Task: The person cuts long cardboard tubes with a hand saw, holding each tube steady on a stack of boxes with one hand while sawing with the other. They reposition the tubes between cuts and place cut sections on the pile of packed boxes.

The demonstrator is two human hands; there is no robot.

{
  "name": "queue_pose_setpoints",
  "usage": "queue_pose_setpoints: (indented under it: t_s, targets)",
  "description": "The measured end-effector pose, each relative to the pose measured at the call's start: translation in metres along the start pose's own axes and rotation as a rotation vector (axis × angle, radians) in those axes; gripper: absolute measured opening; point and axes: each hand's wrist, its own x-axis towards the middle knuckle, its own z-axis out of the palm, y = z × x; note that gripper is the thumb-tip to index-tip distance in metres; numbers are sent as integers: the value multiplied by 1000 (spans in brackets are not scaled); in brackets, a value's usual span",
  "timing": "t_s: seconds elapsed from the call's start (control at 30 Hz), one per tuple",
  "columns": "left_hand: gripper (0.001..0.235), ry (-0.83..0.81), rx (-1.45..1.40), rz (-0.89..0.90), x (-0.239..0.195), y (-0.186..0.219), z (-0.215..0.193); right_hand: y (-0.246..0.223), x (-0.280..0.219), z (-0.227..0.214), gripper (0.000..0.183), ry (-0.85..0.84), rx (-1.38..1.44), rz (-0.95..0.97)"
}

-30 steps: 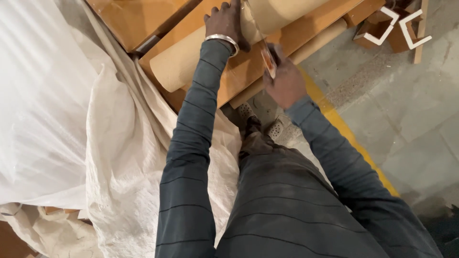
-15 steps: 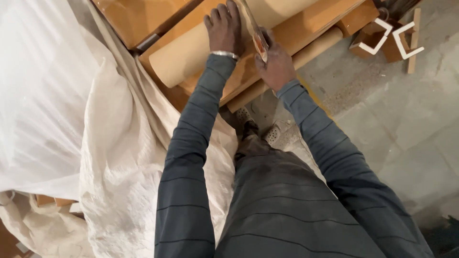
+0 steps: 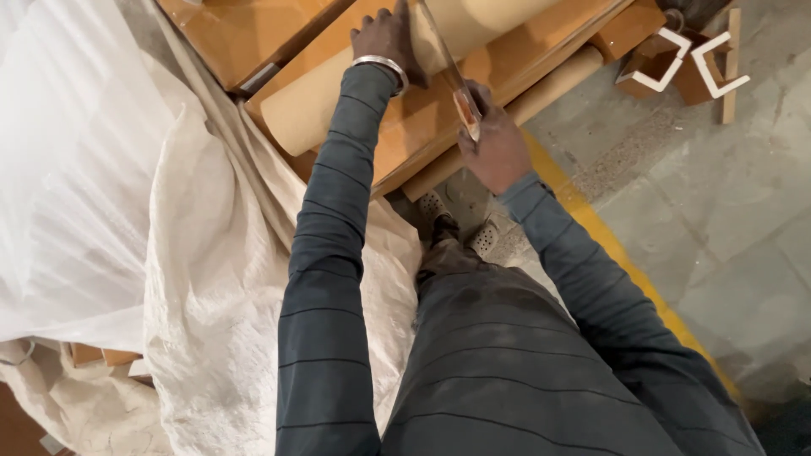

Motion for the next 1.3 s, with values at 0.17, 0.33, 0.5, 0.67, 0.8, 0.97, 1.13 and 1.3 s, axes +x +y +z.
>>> queue_pose_setpoints:
  t_s: [0.17, 0.33, 0.5, 0.67, 0.8, 0.97, 1.13, 1.3]
  targets:
    - [124, -51, -14, 37, -5, 1, 6, -6, -6, -12, 61, 190, -27, -206]
    - [119, -92, -60, 40, -8, 8, -4, -1, 11, -3, 62, 95, -25, -96]
    - [119, -2, -35, 20, 0, 0, 13, 13, 73, 14, 43, -75, -189, -82]
    - [106, -14, -65, -15, -29, 16, 2, 15, 65, 23, 60, -8, -104, -81]
    - [103, 740, 202, 38, -42, 27, 33, 47, 65, 52, 52, 171, -119, -210]
    - [94, 461, 77, 21, -26, 15, 28, -4, 59, 9, 65, 144, 29, -108]
    - [98, 229, -2, -10, -18, 14, 5, -25, 33, 0, 67, 123, 138, -19]
    - [114, -62, -12, -38, -4, 6, -12, 0, 3, 14, 73, 391, -39, -328]
